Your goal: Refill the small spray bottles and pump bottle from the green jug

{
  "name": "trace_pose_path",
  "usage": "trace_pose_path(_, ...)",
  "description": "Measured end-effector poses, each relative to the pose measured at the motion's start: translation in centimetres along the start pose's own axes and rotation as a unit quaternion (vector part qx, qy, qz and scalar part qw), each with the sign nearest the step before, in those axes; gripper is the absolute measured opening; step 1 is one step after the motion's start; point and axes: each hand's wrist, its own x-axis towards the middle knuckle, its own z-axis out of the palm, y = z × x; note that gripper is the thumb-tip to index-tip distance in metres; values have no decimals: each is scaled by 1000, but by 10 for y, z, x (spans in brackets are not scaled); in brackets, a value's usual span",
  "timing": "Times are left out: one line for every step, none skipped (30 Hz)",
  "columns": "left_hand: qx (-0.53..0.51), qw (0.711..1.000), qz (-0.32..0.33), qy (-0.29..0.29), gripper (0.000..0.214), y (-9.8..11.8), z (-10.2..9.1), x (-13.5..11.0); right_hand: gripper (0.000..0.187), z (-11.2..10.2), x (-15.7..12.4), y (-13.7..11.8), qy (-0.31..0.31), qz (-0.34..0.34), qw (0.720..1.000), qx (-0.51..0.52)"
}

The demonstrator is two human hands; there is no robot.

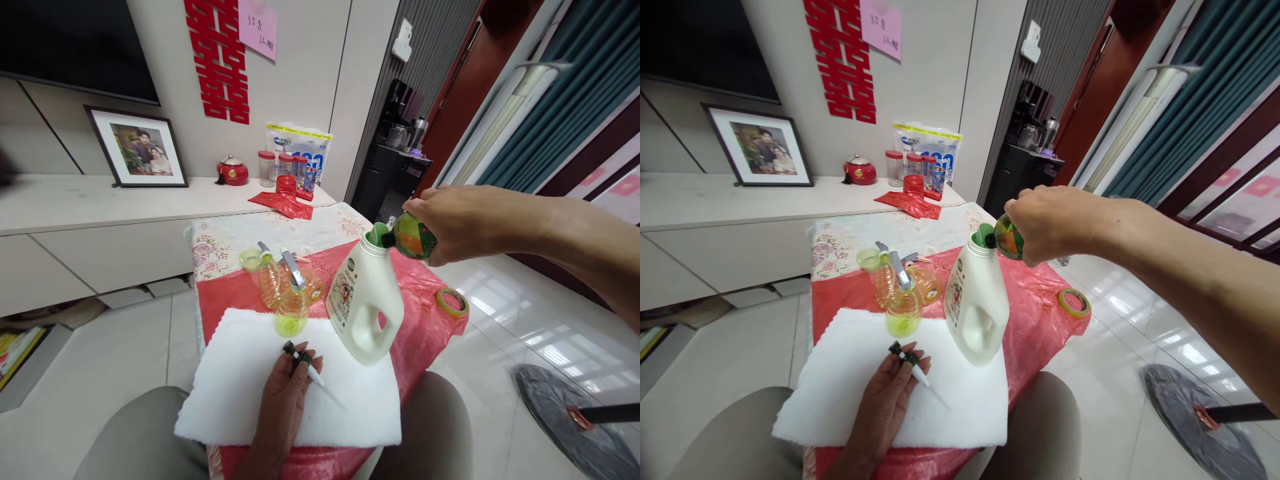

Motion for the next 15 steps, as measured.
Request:
trace_pose_path(1,1000,0,1,54,0,0,0,34,0,0,-1,5,-8,1000,-4)
trace_pose_path(1,1000,0,3,54,0,0,0,33,-1,0,-1,10,-15,1000,-8)
trace_pose_path(2,1000,0,6,54,0,1,0,33,-2,0,-2,13,-23,1000,-15)
trace_pose_path(3,1000,-1,7,55,0,1,0,32,-2,0,-4,15,-29,999,-26)
trace_pose_path(3,1000,-2,8,55,1,2,0,33,-3,-1,-5,18,-33,999,-39)
trace_pose_path(2,1000,-3,8,55,1,2,0,34,-4,-1,-7,23,-36,998,-50)
trace_pose_path(1,1000,-4,8,54,1,2,0,36,-4,-1,-9,29,-36,997,-60)
trace_pose_path(-1,1000,-3,8,54,1,3,0,38,-5,-1,-10,35,-37,996,-69)
trace_pose_path(-2,1000,-1,9,54,1,3,0,40,-5,-1,-11,41,-38,996,-76)
trace_pose_path(-3,1000,1,11,53,0,3,0,40,-5,-1,-12,45,-40,995,-81)
trace_pose_path(-2,1000,2,13,53,0,3,0,40,-5,-1,-13,50,-42,994,-88)
trace_pose_path(0,1000,2,14,53,0,3,0,39,-4,0,-13,56,-45,993,-96)
trace_pose_path(3,1000,2,16,54,0,3,0,37,-4,1,-13,63,-49,991,-105)
trace_pose_path(4,1000,2,16,54,0,3,0,37,-3,1,-13,70,-54,990,-114)
trace_pose_path(4,1000,3,17,54,0,3,0,36,-3,2,-14,75,-58,988,-124)
